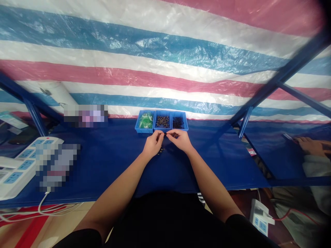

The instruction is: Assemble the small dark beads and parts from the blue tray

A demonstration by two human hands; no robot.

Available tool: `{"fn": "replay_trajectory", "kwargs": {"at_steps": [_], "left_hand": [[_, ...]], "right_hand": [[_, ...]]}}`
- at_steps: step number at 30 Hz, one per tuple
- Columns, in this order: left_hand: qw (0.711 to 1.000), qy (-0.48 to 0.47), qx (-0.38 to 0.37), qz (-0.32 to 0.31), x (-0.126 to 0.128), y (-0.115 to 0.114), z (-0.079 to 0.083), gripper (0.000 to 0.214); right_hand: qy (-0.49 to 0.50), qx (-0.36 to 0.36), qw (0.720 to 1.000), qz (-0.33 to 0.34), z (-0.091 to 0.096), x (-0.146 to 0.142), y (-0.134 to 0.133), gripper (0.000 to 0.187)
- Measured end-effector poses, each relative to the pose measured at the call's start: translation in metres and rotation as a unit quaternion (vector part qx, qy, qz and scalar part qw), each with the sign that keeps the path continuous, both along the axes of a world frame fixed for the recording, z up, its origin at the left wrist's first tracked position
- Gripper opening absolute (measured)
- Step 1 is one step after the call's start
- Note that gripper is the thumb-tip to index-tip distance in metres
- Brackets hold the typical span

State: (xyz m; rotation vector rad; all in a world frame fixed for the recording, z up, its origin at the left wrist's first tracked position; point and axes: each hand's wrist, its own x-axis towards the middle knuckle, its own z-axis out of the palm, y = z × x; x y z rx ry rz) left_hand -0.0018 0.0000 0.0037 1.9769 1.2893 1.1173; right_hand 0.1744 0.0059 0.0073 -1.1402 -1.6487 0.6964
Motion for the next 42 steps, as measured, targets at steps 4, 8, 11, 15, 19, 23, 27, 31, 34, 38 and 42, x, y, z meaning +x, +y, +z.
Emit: {"fn": "replay_trajectory", "kwargs": {"at_steps": [4,8,11,15,19,23,27,31,34,38,42], "left_hand": [[1.000,-0.003,0.009,-0.008,0.0010,-0.0006,0.0012,0.023],[1.000,0.002,0.012,-0.009,0.0014,-0.0011,0.0025,0.024],[1.000,0.006,0.015,-0.007,0.0014,-0.0015,0.0027,0.026],[1.000,-0.003,0.019,-0.005,0.0017,-0.0016,0.0019,0.026],[1.000,-0.009,0.020,0.004,0.0020,-0.0010,0.0009,0.025],[1.000,-0.006,0.017,0.002,0.0015,-0.0001,0.0003,0.024],[1.000,0.001,0.006,0.001,0.0007,0.0003,0.0006,0.026],[1.000,-0.002,0.006,0.004,0.0013,-0.0008,0.0019,0.026],[1.000,-0.013,0.018,0.006,0.0023,-0.0017,0.0025,0.027],[1.000,-0.011,0.023,0.003,0.0024,-0.0019,0.0032,0.024],[1.000,-0.004,0.021,-0.004,0.0016,-0.0024,0.0058,0.024]], "right_hand": [[0.001,0.000,1.000,-0.004,-0.0007,0.0008,0.0010,0.020],[0.004,-0.003,1.000,0.004,0.0009,0.0007,-0.0005,0.021],[0.012,0.003,1.000,0.004,0.0027,0.0001,-0.0017,0.021],[0.018,0.008,1.000,-0.005,0.0033,0.0000,-0.0014,0.019],[0.021,0.001,1.000,-0.010,0.0024,0.0000,-0.0007,0.020],[0.020,-0.003,1.000,-0.001,0.0019,-0.0006,-0.0011,0.020],[0.011,-0.004,1.000,0.006,0.0014,-0.0009,-0.0013,0.021],[0.007,0.001,1.000,-0.003,0.0016,-0.0005,-0.0008,0.020],[0.006,0.000,1.000,-0.012,0.0023,-0.0003,-0.0007,0.019],[0.005,-0.002,1.000,-0.008,0.0027,-0.0001,-0.0012,0.020],[0.009,-0.006,1.000,0.005,0.0011,0.0001,-0.0010,0.020]]}}
